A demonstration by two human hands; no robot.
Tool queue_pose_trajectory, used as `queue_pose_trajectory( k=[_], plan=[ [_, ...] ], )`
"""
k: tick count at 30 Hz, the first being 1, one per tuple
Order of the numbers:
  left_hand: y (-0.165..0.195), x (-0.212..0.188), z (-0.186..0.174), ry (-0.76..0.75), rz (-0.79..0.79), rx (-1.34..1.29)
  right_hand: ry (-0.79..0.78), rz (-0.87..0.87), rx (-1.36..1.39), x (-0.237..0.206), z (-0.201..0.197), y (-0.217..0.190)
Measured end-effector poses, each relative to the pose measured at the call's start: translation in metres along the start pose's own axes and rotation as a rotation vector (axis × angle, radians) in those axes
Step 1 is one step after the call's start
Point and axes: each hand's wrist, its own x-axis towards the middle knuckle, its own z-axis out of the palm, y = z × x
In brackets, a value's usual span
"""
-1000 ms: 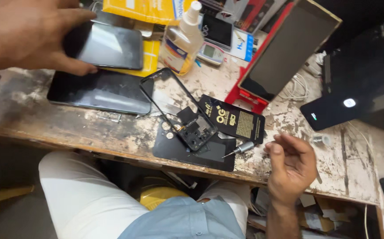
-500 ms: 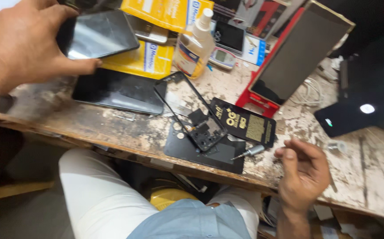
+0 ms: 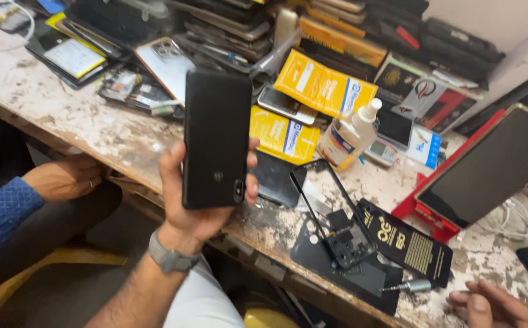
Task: The person uses a screwdriver to remove screws from a mobile phone battery, then peels off the protective film. They place the battery into the phone chassis, connect the ribbon cable, and test the device by pressing the power button.
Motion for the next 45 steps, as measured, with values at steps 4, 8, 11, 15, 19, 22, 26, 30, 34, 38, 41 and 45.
queue_pose_trajectory(
  k=[4,8,11,15,19,22,26,30,34,38,41,45],
  plan=[
    [0.000,-0.001,0.001,-0.011,-0.017,0.003,-0.004,-0.015,-0.033,0.010,-0.001,0.034],
    [0.005,-0.006,0.001,0.023,-0.009,0.063,0.012,-0.042,-0.137,0.011,0.001,0.033],
    [0.013,-0.005,0.002,0.059,0.003,0.220,-0.039,-0.054,0.137,0.005,-0.001,0.015],
    [0.031,0.010,0.006,0.299,-0.080,0.902,0.173,-0.238,0.403,-0.030,0.016,-0.015],
    [0.043,0.025,0.013,0.087,0.387,2.038,0.161,-0.239,0.473,-0.033,0.026,-0.050],
    [0.038,0.040,0.010,0.034,0.291,2.117,0.160,-0.251,0.519,-0.043,0.025,-0.073],
    [0.034,0.057,-0.010,-0.069,0.225,2.158,0.182,-0.310,0.563,-0.048,0.031,-0.096],
    [0.035,0.066,-0.034,-0.189,0.241,2.247,0.180,-0.290,0.515,-0.051,0.029,-0.109],
    [0.032,0.071,-0.045,-0.282,0.254,2.387,0.156,-0.313,0.533,-0.050,0.028,-0.114],
    [0.028,0.070,-0.035,-0.270,0.233,2.508,0.148,-0.311,0.532,-0.052,0.027,-0.116],
    [0.030,0.059,-0.010,-0.236,0.365,2.424,0.145,-0.332,0.507,-0.052,0.026,-0.117],
    [0.026,0.023,0.026,-0.124,0.448,1.981,0.138,-0.334,0.507,-0.050,0.027,-0.118]
  ],
)
